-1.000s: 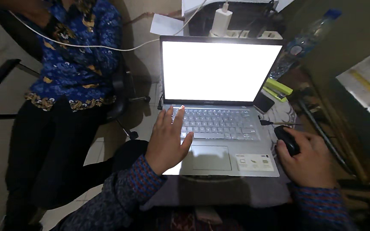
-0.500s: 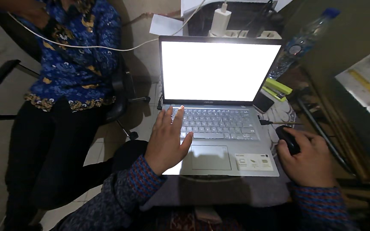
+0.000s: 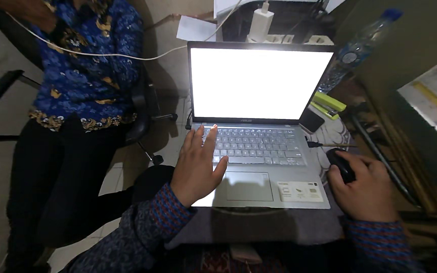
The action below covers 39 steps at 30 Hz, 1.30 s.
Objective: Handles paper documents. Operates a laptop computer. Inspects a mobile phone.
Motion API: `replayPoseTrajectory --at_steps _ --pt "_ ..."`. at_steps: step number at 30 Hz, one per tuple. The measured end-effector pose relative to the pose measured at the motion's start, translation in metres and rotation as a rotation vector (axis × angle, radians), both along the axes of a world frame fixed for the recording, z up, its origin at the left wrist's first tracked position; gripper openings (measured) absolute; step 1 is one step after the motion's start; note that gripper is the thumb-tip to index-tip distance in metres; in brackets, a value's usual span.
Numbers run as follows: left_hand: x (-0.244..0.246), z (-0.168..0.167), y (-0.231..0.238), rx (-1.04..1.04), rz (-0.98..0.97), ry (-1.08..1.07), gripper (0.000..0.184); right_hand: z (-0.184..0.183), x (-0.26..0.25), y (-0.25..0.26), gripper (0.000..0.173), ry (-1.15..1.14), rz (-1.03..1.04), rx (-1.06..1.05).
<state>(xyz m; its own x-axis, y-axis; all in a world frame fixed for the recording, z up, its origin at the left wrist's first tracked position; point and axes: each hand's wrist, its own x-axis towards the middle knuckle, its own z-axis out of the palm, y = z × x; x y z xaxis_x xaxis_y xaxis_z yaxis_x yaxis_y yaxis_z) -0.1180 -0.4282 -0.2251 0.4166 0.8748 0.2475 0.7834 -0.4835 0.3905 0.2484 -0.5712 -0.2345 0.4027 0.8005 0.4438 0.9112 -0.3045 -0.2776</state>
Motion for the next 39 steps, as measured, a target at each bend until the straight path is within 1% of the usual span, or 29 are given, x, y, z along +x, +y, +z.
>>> replayPoseTrajectory --at_steps 16,39 --pt "0.0005 0.0001 -0.0003 -0.017 0.006 0.004 0.078 0.0014 -0.0018 -0.0022 0.05 0.004 -0.012 0.007" --pt "0.0008 -0.001 0.0001 -0.006 0.004 0.005 0.078 0.0014 -0.0027 -0.0025 0.049 0.001 -0.012 0.024"
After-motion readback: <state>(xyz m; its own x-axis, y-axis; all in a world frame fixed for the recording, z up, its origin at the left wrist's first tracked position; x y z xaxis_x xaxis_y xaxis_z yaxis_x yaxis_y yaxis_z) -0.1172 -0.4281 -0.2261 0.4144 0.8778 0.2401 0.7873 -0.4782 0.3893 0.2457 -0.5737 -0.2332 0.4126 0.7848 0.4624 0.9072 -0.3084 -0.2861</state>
